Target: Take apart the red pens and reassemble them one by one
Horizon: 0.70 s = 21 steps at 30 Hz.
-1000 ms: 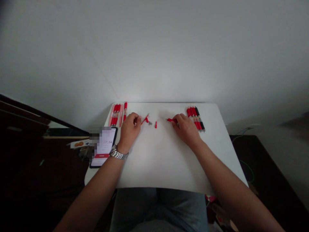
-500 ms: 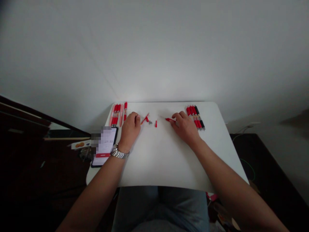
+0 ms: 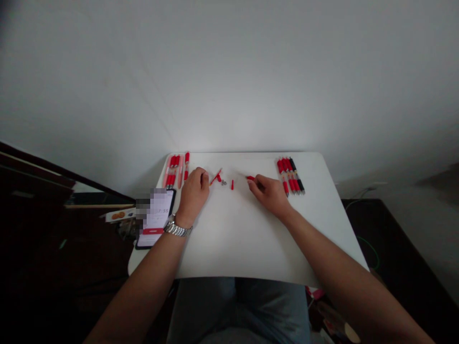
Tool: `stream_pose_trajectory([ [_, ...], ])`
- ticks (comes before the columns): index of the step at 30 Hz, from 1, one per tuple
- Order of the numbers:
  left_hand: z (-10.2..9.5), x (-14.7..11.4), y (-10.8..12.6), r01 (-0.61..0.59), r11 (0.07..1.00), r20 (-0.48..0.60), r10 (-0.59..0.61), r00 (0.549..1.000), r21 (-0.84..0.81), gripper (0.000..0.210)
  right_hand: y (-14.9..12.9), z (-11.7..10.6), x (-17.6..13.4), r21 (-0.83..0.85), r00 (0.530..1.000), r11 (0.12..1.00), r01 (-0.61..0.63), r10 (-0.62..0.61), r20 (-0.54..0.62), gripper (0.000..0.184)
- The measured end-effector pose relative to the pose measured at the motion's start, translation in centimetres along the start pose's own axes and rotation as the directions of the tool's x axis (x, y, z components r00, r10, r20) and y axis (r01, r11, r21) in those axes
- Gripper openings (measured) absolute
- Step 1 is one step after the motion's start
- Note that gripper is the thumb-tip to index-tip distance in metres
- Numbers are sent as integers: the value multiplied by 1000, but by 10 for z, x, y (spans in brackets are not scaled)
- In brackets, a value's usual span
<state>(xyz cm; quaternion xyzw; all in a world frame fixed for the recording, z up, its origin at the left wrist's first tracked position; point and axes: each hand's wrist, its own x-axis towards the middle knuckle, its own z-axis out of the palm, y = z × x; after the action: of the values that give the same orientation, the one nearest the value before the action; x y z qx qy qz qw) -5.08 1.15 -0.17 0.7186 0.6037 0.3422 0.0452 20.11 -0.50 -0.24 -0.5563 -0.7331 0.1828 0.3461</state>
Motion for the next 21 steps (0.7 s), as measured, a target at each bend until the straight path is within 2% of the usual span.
stream_pose_trajectory([
  [7,-2,0,2,12,1000,11,-11,1000,-18,17,-3,-2,2,-28,997,999,-36,34,-74,41],
  [12,-3,0,3,15,1000,9,-15,1000,-23,17,1,-1,6,-173,986,985,16,-45,-163,30],
  [16,-5,0,5,12,1000,-5,-13,1000,-23,17,4,1,9,-290,990,956,30,-68,-120,26],
  [21,-9,0,10,30,1000,-19,-30,999,8,14,1,3,9,-347,997,938,28,-50,-55,25],
])
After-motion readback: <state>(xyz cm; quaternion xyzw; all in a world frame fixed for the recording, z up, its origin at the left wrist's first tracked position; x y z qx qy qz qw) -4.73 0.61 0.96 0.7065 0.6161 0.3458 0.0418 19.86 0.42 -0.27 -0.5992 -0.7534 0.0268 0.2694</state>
